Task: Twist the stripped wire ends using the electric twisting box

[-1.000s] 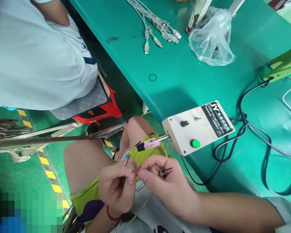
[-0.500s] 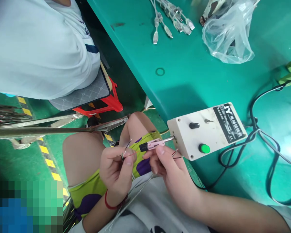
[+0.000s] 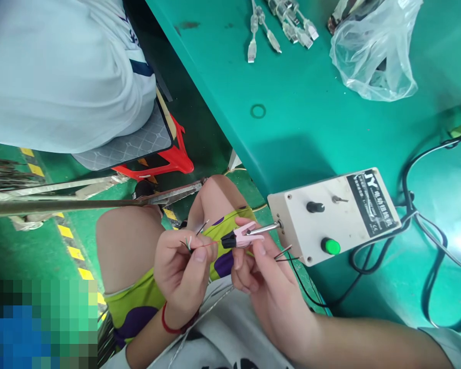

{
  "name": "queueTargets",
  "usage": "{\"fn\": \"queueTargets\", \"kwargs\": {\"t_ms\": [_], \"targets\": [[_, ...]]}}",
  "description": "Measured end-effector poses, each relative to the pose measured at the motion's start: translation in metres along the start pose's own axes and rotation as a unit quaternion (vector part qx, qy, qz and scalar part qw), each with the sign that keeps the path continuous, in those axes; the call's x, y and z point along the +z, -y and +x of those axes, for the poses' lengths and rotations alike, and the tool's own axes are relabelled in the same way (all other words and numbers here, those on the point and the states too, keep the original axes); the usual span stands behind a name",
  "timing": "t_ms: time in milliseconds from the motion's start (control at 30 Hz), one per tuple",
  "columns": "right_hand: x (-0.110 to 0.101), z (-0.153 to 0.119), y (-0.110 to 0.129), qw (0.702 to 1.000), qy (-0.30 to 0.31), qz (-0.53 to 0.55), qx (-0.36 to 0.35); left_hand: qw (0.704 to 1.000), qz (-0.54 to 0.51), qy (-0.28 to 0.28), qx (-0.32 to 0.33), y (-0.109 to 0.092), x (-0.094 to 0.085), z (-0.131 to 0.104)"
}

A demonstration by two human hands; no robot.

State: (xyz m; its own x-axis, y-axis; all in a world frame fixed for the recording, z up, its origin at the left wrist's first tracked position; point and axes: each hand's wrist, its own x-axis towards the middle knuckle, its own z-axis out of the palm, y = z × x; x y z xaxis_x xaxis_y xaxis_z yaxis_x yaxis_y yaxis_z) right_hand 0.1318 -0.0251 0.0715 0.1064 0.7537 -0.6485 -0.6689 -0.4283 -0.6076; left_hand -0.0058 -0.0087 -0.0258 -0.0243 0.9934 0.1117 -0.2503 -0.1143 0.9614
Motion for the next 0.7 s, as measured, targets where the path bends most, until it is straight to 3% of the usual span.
{"fn": "queueTargets", "kwargs": {"t_ms": [700], "targets": [[-0.003, 0.0029, 0.0054, 1.0, -0.015, -0.006, 0.013, 0.994, 0.09, 0.035, 0.045, -0.0063, 0.0056, 0.0099]]}}
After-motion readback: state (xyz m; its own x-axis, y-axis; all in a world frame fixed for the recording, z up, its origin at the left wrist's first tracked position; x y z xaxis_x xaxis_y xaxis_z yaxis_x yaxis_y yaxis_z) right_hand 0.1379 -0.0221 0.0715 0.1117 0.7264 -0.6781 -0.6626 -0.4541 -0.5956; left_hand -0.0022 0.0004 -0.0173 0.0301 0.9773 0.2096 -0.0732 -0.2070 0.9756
